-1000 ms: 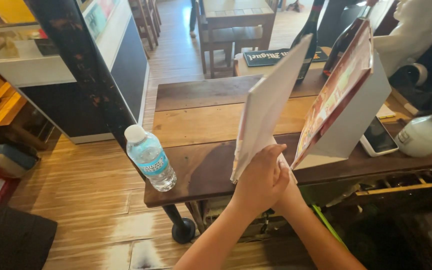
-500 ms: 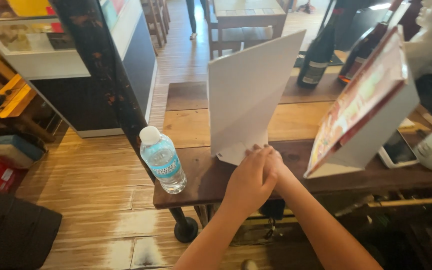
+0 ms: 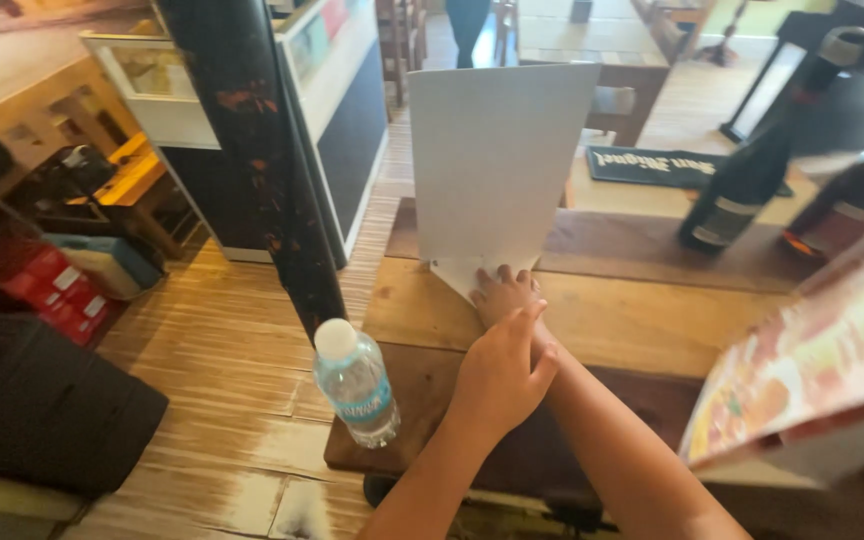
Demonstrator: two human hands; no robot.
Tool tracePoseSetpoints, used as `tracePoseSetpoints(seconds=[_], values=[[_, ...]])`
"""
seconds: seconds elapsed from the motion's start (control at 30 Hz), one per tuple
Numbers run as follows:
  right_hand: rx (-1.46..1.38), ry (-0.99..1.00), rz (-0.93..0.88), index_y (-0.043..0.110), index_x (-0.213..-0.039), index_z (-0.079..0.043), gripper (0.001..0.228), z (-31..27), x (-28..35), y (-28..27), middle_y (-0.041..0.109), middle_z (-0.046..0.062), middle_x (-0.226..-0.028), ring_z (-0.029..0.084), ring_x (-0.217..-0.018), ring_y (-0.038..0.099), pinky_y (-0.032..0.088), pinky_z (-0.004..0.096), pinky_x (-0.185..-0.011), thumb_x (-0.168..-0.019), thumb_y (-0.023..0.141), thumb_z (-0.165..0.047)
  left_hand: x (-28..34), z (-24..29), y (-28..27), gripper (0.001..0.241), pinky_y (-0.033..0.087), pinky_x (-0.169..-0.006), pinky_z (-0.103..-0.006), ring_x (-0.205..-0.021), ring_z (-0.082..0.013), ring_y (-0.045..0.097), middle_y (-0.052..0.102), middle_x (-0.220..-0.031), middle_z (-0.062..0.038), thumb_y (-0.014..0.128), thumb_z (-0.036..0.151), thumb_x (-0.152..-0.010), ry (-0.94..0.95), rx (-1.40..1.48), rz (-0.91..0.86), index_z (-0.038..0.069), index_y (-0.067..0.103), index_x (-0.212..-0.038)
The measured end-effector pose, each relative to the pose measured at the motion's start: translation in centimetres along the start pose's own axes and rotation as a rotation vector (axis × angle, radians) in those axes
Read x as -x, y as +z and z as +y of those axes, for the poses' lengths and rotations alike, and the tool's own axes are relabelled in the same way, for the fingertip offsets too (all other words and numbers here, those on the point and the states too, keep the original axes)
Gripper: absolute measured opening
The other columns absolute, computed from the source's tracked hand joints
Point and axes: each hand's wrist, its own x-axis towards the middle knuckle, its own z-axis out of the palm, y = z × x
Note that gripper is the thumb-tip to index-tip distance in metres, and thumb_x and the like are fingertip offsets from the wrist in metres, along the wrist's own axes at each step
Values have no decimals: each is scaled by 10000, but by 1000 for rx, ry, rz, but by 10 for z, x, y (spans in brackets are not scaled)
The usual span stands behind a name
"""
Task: Clean the bar countertop using a spray bottle and cloth, then organize menus and bottles.
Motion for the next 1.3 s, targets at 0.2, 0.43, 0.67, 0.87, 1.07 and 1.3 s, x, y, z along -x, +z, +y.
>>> tracePoseSetpoints(seconds=[0.2,0.43,0.67,0.87,1.07,1.3], values=[[325,-171,377,666,-1153,-318,343,7,-52,83,520,55,-1389,344,-1279,481,452,572,-986,-830,579,-395,-44,-50,24,415,506,-935,-493,-1109,-429,622,640,-1229,-276,630,164,-876,-137,-200,96,-32,577,-1239],[-180,129,77,482,-1442,-275,567,0,-83,54,484,146,-1349,409,-1235,451,305,648,-1071,-906,550,-447,-79,-163,81,304,481,-999,-480,-1097,-370,641,693,-1157,-191,536,228,-957,-500,-560,-72,-2,661,-1111],[-141,137,217,478,-1454,-314,518,17,-120,109,472,130,-1402,402,-1214,449,331,664,-1025,-939,506,-362,-107,-182,74,584,199,-1173,-615,-1408,-352,409,510,-1461,-178,289,439,-1035,-718,-322,-154,37,536,-1379],[-305,159,320,588,-1298,-188,350,41,-117,128,602,97,-1329,355,-1259,551,386,530,-1132,-992,541,-351,-114,-177,74,668,53,-1227,-621,-1546,-308,219,309,-1634,-171,204,471,-1051,-817,-297,-281,31,408,-1510],[-370,171,296,569,-1373,-163,417,54,-101,119,524,62,-1505,263,-1421,465,250,630,-1193,-971,563,-277,-113,-186,87,664,-35,-1224,-621,-1564,-283,139,223,-1676,-141,203,431,-1048,-811,-334,-254,15,346,-1547],[-294,209,75,385,-1548,-262,597,44,-94,85,305,2,-1659,247,-1528,268,156,649,-1183,-973,520,-343,-123,-187,84,635,-59,-1200,-674,-1562,-203,134,180,-1692,-67,206,386,-1027,-803,-456,-272,78,305,-1574]])
